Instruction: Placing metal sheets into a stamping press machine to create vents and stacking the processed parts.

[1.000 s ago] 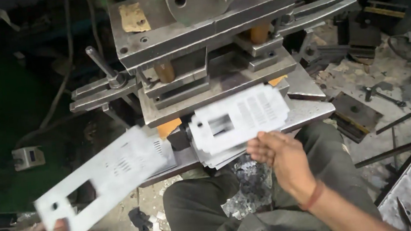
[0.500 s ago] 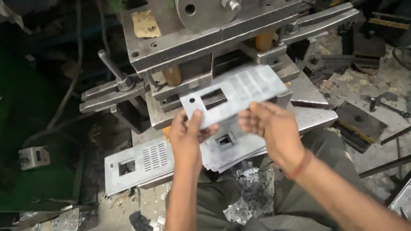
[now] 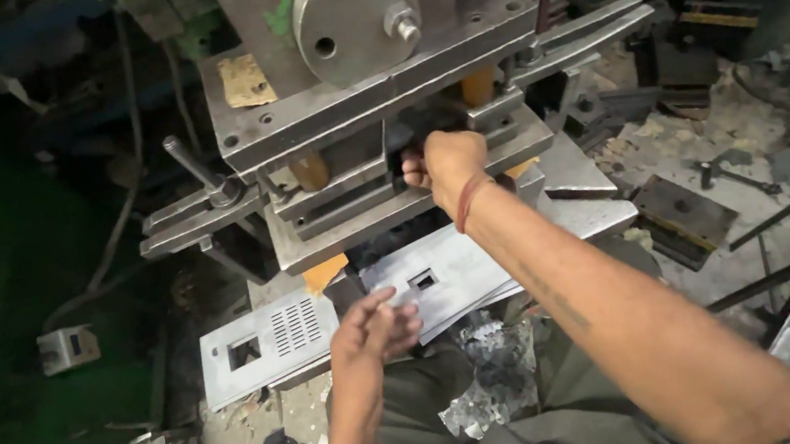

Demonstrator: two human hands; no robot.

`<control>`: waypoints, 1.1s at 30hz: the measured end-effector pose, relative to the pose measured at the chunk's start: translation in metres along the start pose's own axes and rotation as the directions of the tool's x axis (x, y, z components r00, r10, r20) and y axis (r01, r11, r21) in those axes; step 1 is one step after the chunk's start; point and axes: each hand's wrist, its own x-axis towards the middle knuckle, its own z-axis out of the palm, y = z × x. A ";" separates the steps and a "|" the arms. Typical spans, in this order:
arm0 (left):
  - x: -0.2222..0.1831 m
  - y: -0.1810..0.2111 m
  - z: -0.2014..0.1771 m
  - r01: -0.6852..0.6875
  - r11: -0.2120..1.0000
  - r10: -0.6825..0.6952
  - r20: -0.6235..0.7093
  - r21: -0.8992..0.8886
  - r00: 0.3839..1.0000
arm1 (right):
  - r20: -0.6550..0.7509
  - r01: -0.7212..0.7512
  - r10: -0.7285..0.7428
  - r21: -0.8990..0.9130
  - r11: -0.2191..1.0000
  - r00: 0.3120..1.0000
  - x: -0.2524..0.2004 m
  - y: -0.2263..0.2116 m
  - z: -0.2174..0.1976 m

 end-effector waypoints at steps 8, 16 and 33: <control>-0.019 -0.013 -0.042 -0.039 0.999 0.041 -0.101 0.018 0.994 | -0.004 -0.012 0.012 -0.073 0.997 1.000 -0.007 0.007 0.008; 0.023 -0.004 -0.205 -0.361 0.619 0.724 -0.328 0.697 0.607 | 0.046 0.006 -0.004 -0.061 0.998 0.999 -0.015 0.006 0.010; 0.062 0.015 -0.269 0.453 0.288 0.190 -0.515 0.843 0.836 | -0.025 -0.001 -0.003 -0.147 0.989 1.000 0.006 0.000 0.009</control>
